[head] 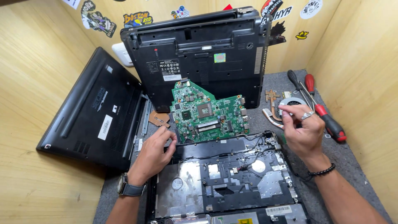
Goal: Disassembling and reassembling internal components of a laptop, including the motherboard and cooling system.
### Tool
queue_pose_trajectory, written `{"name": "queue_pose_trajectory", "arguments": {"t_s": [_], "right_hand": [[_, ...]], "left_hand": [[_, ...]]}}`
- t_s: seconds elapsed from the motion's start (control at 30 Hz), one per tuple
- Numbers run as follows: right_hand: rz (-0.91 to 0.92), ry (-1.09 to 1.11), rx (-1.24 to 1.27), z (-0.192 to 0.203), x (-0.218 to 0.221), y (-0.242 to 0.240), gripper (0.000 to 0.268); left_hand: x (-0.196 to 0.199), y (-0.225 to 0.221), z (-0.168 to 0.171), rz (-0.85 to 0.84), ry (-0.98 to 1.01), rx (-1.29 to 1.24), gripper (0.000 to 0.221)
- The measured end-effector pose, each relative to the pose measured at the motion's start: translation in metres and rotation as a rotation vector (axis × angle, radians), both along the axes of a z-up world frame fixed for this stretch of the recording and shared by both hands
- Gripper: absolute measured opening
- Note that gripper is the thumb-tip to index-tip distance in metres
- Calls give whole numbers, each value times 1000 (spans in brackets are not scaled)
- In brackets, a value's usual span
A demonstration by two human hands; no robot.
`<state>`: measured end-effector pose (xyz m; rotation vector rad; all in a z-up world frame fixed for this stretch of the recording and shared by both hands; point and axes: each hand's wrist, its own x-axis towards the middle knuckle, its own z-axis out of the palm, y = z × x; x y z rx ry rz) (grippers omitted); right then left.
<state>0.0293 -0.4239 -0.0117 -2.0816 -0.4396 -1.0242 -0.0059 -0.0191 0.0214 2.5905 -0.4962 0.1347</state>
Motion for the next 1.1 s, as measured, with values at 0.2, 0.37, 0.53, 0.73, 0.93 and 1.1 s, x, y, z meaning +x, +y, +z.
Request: {"name": "queue_pose_trajectory", "arguments": {"t_s": [0.2,0.37,0.53,0.73,0.93,1.1], "right_hand": [[99,86,137,6,6,5,15],[19,16,58,0,8,2,15],[-15,-35,34,-6,13,-4,15],[-7,-29,33,-6,14,-3,9],[27,1,26,3,9,-2,9],[146,250,-50,9,9,-12,15]], "left_hand": [[7,-127,35,-473,6,-175,8],[56,-208,-18,-501,-5,-60,9],[69,-233,-37,-495,36,-16,12],[67,-231,-30,-475,38,-64,9],[63,-222,-23,-485,72,-175,11],[59,-217,-32,-461,18,-212,12]]}}
